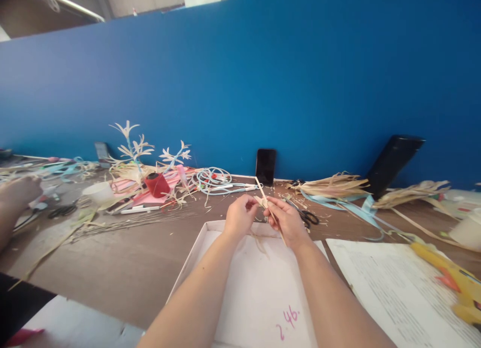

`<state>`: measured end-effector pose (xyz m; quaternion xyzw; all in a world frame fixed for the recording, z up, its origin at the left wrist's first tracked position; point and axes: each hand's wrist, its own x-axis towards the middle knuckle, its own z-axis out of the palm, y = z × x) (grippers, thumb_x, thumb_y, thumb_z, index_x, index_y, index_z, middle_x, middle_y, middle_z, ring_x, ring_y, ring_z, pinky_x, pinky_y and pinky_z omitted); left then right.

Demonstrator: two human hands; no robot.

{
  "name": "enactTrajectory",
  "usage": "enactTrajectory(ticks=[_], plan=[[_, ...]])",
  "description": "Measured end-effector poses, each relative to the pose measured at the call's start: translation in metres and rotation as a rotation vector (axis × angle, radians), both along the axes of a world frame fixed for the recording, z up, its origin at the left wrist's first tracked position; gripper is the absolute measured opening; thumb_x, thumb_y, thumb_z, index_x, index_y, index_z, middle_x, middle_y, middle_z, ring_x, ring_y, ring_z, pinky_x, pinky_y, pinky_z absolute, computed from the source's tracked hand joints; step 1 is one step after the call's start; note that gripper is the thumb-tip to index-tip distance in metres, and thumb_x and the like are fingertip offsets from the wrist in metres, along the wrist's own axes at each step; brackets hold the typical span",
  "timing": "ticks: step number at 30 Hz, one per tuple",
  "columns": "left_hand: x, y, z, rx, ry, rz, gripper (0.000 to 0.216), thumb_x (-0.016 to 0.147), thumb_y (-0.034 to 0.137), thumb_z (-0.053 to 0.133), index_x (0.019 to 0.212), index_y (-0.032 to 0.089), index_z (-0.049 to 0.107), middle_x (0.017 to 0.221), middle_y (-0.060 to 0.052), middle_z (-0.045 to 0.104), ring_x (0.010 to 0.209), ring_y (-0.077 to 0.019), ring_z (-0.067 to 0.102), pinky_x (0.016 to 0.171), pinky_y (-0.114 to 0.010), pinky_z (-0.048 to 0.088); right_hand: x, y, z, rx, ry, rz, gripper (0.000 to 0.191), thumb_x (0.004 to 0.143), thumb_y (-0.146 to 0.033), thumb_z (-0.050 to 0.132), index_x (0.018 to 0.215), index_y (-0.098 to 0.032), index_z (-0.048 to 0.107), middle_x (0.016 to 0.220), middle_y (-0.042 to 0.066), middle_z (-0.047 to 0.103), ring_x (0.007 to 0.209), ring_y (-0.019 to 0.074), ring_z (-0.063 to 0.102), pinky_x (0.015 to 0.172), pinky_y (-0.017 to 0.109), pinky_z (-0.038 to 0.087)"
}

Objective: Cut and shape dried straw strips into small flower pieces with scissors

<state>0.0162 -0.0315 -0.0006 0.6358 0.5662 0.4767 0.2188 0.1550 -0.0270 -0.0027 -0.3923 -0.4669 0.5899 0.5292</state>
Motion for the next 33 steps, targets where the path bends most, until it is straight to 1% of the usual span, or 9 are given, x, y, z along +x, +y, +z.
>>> enactTrajectory(ticks=[3, 5, 7, 10, 16, 22, 26, 29, 33], plan=[[0.0, 0.004, 0.003, -0.24, -0.376, -0.096, 0.007, 0.075, 0.023, 0.057, 0.078, 0.016, 0.058, 0.071, -0.001, 0.064, 0.065, -0.0113, 0.058, 0.061, -0.024, 0.047, 0.001, -0.001, 0.0, 0.0, 0.004, 0.013, 0.044, 0.071, -0.034, 0.066, 0.111, -0.018, 0.058, 0.065, -0.001, 0.058, 0.043, 0.0053, 0.042, 0.035, 0.016, 0.024], [-0.001, 0.005, 0.007, -0.349, -0.579, -0.166, 0.007, 0.075, 0.021, 0.058, 0.077, 0.014, 0.058, 0.071, -0.003, 0.064, 0.063, -0.0107, 0.059, 0.057, -0.023, 0.049, 0.002, -0.001, 0.0, -0.002, 0.001, 0.027, 0.045, 0.072, -0.034, 0.066, 0.113, -0.019, 0.057, 0.065, -0.001, 0.057, 0.042, 0.0054, 0.042, 0.035, 0.017, 0.023], [-0.002, 0.004, 0.01, -0.389, -0.693, -0.21, 0.007, 0.075, 0.019, 0.058, 0.077, 0.012, 0.059, 0.071, -0.004, 0.064, 0.061, -0.0094, 0.059, 0.056, -0.022, 0.05, 0.003, -0.002, 0.001, -0.004, -0.003, 0.047, 0.043, 0.071, -0.034, 0.066, 0.112, -0.019, 0.058, 0.064, -0.001, 0.057, 0.042, 0.0055, 0.042, 0.035, 0.017, 0.023], [-0.003, 0.003, 0.012, -0.403, -0.768, -0.247, 0.007, 0.074, 0.017, 0.061, 0.076, 0.01, 0.06, 0.069, -0.005, 0.063, 0.059, -0.0081, 0.059, 0.055, -0.02, 0.05, 0.004, -0.002, 0.002, -0.008, -0.019, 0.081, 0.042, 0.071, -0.035, 0.066, 0.109, -0.019, 0.06, 0.064, -0.001, 0.057, 0.042, 0.0058, 0.043, 0.035, 0.017, 0.023], [-0.002, 0.005, 0.008, -0.393, -0.794, -0.27, 0.007, 0.074, 0.013, 0.061, 0.079, 0.008, 0.06, 0.067, -0.005, 0.063, 0.058, -0.0092, 0.061, 0.059, -0.022, 0.052, 0.001, -0.003, -0.001, 0.051, -0.137, 0.101, 0.042, 0.073, -0.037, 0.065, 0.11, -0.018, 0.062, 0.063, 0.0, 0.058, 0.042, 0.0062, 0.044, 0.035, 0.017, 0.025], [-0.002, 0.007, 0.008, -0.392, -0.789, -0.215, 0.008, 0.072, 0.011, 0.063, 0.078, 0.009, 0.058, 0.066, -0.004, 0.063, 0.059, -0.0098, 0.061, 0.059, -0.023, 0.052, -0.002, -0.001, -0.002, 0.1, -0.252, 0.053, 0.044, 0.073, -0.042, 0.063, 0.111, -0.02, 0.063, 0.064, 0.0, 0.058, 0.043, 0.0071, 0.045, 0.033, 0.018, 0.027], [-0.003, 0.006, 0.008, -0.418, -0.73, -0.195, 0.012, 0.071, 0.013, 0.063, 0.082, 0.01, 0.059, 0.07, -0.005, 0.064, 0.061, -0.0099, 0.061, 0.06, -0.022, 0.051, -0.003, 0.0, -0.003, 0.105, -0.284, 0.025, 0.043, 0.073, -0.043, 0.062, 0.109, -0.021, 0.064, 0.065, 0.0, 0.059, 0.043, 0.007, 0.045, 0.034, 0.018, 0.028], [-0.005, 0.003, 0.008, -0.446, -0.626, -0.221, 0.014, 0.072, 0.021, 0.061, 0.082, 0.011, 0.062, 0.069, -0.004, 0.063, 0.058, -0.0086, 0.057, 0.053, -0.019, 0.046, -0.003, 0.0, -0.004, 0.099, -0.279, 0.018, 0.042, 0.073, -0.042, 0.062, 0.109, -0.021, 0.064, 0.066, 0.0, 0.059, 0.043, 0.0069, 0.045, 0.034, 0.018, 0.028], [-0.005, 0.001, 0.007, -0.418, -0.517, -0.225, 0.015, 0.074, 0.026, 0.057, 0.076, 0.013, 0.064, 0.064, -0.002, 0.061, 0.052, -0.007, 0.049, 0.045, -0.016, 0.038, -0.003, 0.0, -0.004, 0.087, -0.278, 0.018, 0.042, 0.072, -0.042, 0.063, 0.109, -0.02, 0.064, 0.066, 0.0, 0.059, 0.042, 0.0067, 0.044, 0.034, 0.018, 0.027]])
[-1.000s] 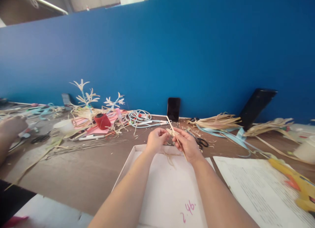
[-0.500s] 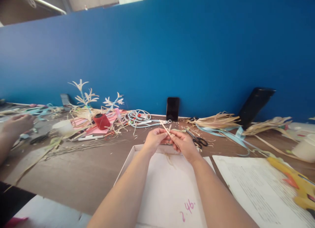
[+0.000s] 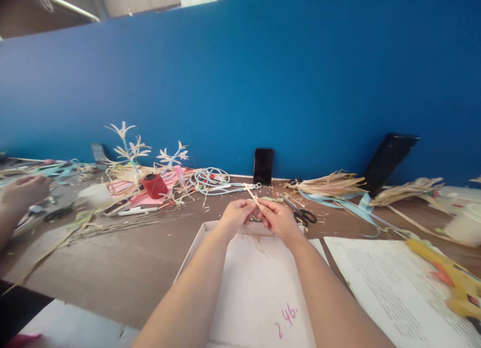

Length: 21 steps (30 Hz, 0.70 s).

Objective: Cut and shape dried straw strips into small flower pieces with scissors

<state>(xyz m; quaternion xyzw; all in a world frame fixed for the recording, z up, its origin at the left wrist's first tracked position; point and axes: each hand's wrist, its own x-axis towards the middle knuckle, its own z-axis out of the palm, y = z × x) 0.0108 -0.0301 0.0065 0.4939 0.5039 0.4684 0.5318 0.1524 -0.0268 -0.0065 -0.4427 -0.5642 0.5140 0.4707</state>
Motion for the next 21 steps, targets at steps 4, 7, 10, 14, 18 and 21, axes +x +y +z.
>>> enactTrajectory(ticks=[4, 7, 10, 14, 18, 21], plan=[[0.0, 0.002, -0.002, 0.034, 0.132, 0.036, 0.013, 0.071, 0.026, 0.054, 0.07, 0.016, 0.062, 0.06, 0.001, 0.058, 0.047, -0.0067, 0.043, 0.045, -0.018, 0.034, 0.001, 0.0, 0.001, -0.022, 0.005, 0.019, 0.045, 0.072, -0.042, 0.063, 0.112, -0.021, 0.062, 0.063, -0.001, 0.059, 0.04, 0.0065, 0.042, 0.033, 0.018, 0.025], [0.0, 0.003, -0.004, 0.111, 0.219, 0.058, 0.012, 0.07, 0.024, 0.051, 0.064, 0.017, 0.059, 0.055, 0.003, 0.053, 0.048, -0.0073, 0.041, 0.048, -0.019, 0.033, 0.001, 0.001, -0.001, -0.005, -0.013, 0.031, 0.045, 0.072, -0.041, 0.064, 0.112, -0.021, 0.062, 0.064, -0.001, 0.059, 0.04, 0.0064, 0.04, 0.033, 0.019, 0.025], [-0.002, 0.002, -0.003, 0.177, 0.28, 0.066, 0.012, 0.068, 0.022, 0.05, 0.06, 0.016, 0.056, 0.054, 0.004, 0.051, 0.052, -0.0081, 0.042, 0.052, -0.02, 0.033, 0.0, 0.003, -0.002, 0.047, -0.074, 0.0, 0.04, 0.072, -0.042, 0.063, 0.106, -0.02, 0.066, 0.063, 0.0, 0.059, 0.039, 0.0066, 0.04, 0.035, 0.02, 0.027], [-0.005, 0.002, -0.002, 0.198, 0.328, 0.045, 0.013, 0.069, 0.026, 0.052, 0.061, 0.016, 0.056, 0.053, 0.004, 0.049, 0.053, -0.0086, 0.042, 0.052, -0.02, 0.032, -0.001, 0.007, -0.005, 0.09, -0.068, -0.104, 0.036, 0.072, -0.042, 0.062, 0.1, -0.019, 0.068, 0.062, 0.0, 0.059, 0.041, 0.007, 0.04, 0.037, 0.021, 0.029], [-0.006, 0.003, -0.003, 0.169, 0.327, 0.04, 0.015, 0.069, 0.029, 0.053, 0.061, 0.017, 0.054, 0.052, 0.004, 0.048, 0.051, -0.0085, 0.041, 0.051, -0.021, 0.032, 0.005, 0.01, -0.005, 0.032, 0.136, -0.241, 0.04, 0.07, -0.04, 0.066, 0.105, -0.02, 0.065, 0.067, -0.001, 0.059, 0.043, 0.006, 0.039, 0.036, 0.019, 0.027], [-0.005, 0.005, -0.005, 0.166, 0.33, 0.045, 0.015, 0.069, 0.03, 0.052, 0.062, 0.017, 0.056, 0.054, 0.004, 0.051, 0.052, -0.0089, 0.043, 0.052, -0.021, 0.033, 0.01, 0.009, -0.003, -0.003, 0.265, -0.184, 0.043, 0.069, -0.038, 0.067, 0.109, -0.023, 0.061, 0.068, -0.002, 0.058, 0.043, 0.005, 0.038, 0.034, 0.017, 0.021]])
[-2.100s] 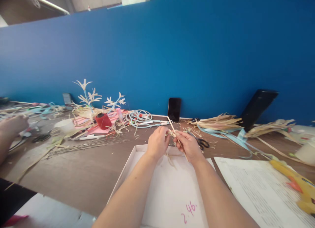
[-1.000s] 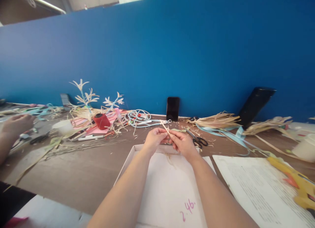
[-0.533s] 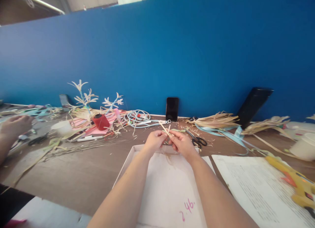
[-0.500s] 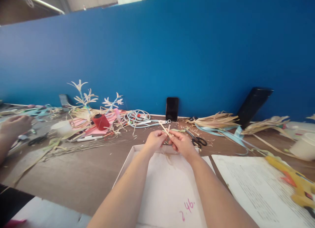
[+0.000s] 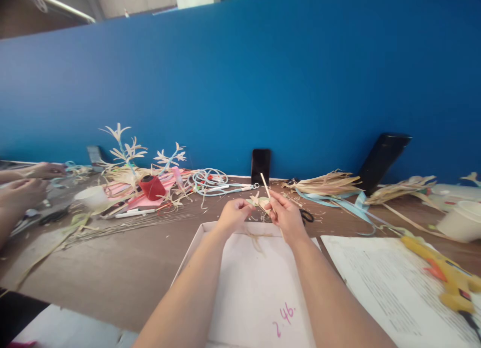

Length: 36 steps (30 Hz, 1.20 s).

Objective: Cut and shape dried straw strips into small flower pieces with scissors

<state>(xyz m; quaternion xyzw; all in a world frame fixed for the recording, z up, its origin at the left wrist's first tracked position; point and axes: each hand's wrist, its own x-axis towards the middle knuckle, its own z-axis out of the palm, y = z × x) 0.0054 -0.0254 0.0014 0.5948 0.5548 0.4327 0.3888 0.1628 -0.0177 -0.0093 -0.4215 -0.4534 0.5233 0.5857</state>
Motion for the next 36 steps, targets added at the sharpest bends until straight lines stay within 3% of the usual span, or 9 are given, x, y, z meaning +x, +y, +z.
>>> enactTrajectory(ticks=[7, 14, 20, 32, 36], plan=[[0.002, -0.001, 0.001, 0.055, 0.08, 0.021, 0.018, 0.072, 0.032, 0.05, 0.063, 0.017, 0.054, 0.057, 0.003, 0.052, 0.055, -0.0097, 0.045, 0.053, -0.022, 0.033, 0.002, -0.005, 0.006, 0.018, -0.036, 0.143, 0.04, 0.074, -0.038, 0.063, 0.108, -0.019, 0.061, 0.069, -0.001, 0.057, 0.041, 0.0031, 0.035, 0.034, 0.017, 0.017], [0.007, -0.005, 0.006, 0.104, 0.071, -0.039, 0.019, 0.073, 0.034, 0.052, 0.066, 0.017, 0.057, 0.059, 0.003, 0.053, 0.057, -0.0096, 0.045, 0.053, -0.021, 0.032, -0.003, -0.006, 0.006, 0.005, -0.155, 0.108, 0.027, 0.07, -0.036, 0.065, 0.09, -0.018, 0.062, 0.068, -0.002, 0.059, 0.04, 0.003, 0.035, 0.036, 0.018, 0.018], [0.008, -0.005, 0.004, 0.109, 0.082, -0.049, 0.02, 0.073, 0.034, 0.051, 0.068, 0.017, 0.06, 0.063, 0.002, 0.057, 0.06, -0.0104, 0.048, 0.055, -0.022, 0.034, -0.006, -0.01, 0.012, 0.002, -0.182, 0.093, 0.024, 0.068, -0.038, 0.066, 0.078, -0.018, 0.06, 0.05, -0.005, 0.051, 0.037, 0.0045, 0.03, 0.037, 0.02, 0.016], [0.007, -0.007, 0.003, 0.108, 0.15, -0.051, 0.017, 0.073, 0.031, 0.053, 0.066, 0.018, 0.061, 0.067, 0.0, 0.062, 0.063, -0.0127, 0.053, 0.056, -0.023, 0.036, -0.006, -0.009, 0.009, 0.015, -0.224, 0.071, 0.023, 0.069, -0.04, 0.064, 0.071, -0.018, 0.057, 0.041, -0.007, 0.043, 0.037, 0.0058, 0.029, 0.037, 0.02, 0.019], [0.005, -0.005, 0.002, 0.135, 0.06, -0.022, 0.015, 0.072, 0.026, 0.056, 0.082, 0.02, 0.064, 0.081, -0.002, 0.066, 0.072, -0.0138, 0.057, 0.064, -0.023, 0.041, -0.007, -0.007, 0.006, 0.017, -0.275, 0.038, 0.023, 0.067, -0.039, 0.064, 0.071, -0.017, 0.059, 0.048, -0.004, 0.05, 0.038, 0.0058, 0.031, 0.037, 0.02, 0.021]])
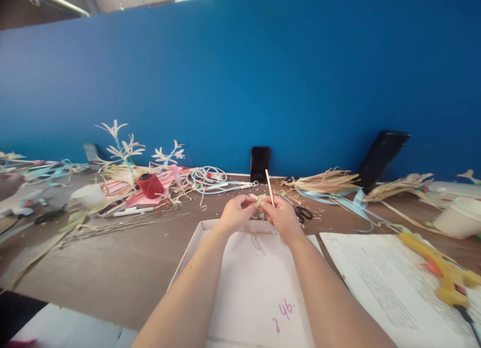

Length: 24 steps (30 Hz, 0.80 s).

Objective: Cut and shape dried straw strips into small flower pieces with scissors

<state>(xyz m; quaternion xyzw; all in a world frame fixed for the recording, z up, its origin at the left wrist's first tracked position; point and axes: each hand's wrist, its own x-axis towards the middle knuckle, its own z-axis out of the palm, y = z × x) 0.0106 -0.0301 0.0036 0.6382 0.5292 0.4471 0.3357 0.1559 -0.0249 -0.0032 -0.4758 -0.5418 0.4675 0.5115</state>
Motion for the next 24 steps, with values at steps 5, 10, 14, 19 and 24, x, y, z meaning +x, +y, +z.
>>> enactTrajectory(ticks=[5, 10, 14, 19, 24], plan=[[0.0, 0.005, -0.006, 0.071, -0.071, 0.009, 0.025, 0.073, 0.031, 0.058, 0.094, 0.02, 0.064, 0.089, -0.004, 0.065, 0.074, -0.0136, 0.056, 0.068, -0.025, 0.043, -0.002, 0.0, -0.004, 0.028, -0.132, -0.02, 0.022, 0.069, -0.038, 0.063, 0.074, -0.017, 0.063, 0.048, -0.004, 0.051, 0.038, 0.0062, 0.032, 0.038, 0.02, 0.022], [0.002, 0.008, -0.009, 0.095, -0.088, 0.028, 0.01, 0.072, 0.027, 0.059, 0.074, 0.018, 0.064, 0.083, -0.003, 0.063, 0.072, -0.0121, 0.054, 0.067, -0.024, 0.042, -0.004, -0.004, -0.001, 0.047, -0.234, 0.025, 0.022, 0.071, -0.037, 0.06, 0.063, -0.017, 0.062, 0.04, -0.006, 0.043, 0.037, 0.0062, 0.03, 0.038, 0.021, 0.023], [0.003, 0.005, -0.004, 0.118, -0.099, 0.031, 0.008, 0.072, 0.024, 0.058, 0.069, 0.017, 0.061, 0.08, -0.002, 0.062, 0.072, -0.0117, 0.054, 0.066, -0.023, 0.041, -0.004, -0.003, 0.0, 0.035, -0.208, 0.04, 0.021, 0.069, -0.035, 0.06, 0.06, -0.017, 0.06, 0.039, -0.006, 0.043, 0.037, 0.0066, 0.031, 0.038, 0.021, 0.023], [0.001, 0.002, 0.002, 0.06, -0.247, 0.008, 0.014, 0.073, 0.029, 0.058, 0.073, 0.016, 0.062, 0.07, 0.0, 0.059, 0.065, -0.0098, 0.05, 0.061, -0.021, 0.038, -0.005, -0.001, -0.002, -0.022, -0.133, 0.046, 0.02, 0.067, -0.034, 0.061, 0.057, -0.016, 0.058, 0.042, -0.004, 0.048, 0.036, 0.0059, 0.031, 0.037, 0.02, 0.021], [-0.005, 0.004, 0.004, -0.122, -0.589, -0.052, 0.028, 0.067, 0.039, 0.065, 0.076, 0.013, 0.061, 0.064, 0.001, 0.053, 0.055, -0.0063, 0.042, 0.054, -0.019, 0.035, -0.006, 0.0, -0.003, -0.059, -0.054, 0.022, 0.017, 0.065, -0.033, 0.064, 0.068, -0.017, 0.06, 0.055, -0.001, 0.059, 0.037, 0.0062, 0.034, 0.036, 0.02, 0.021]])
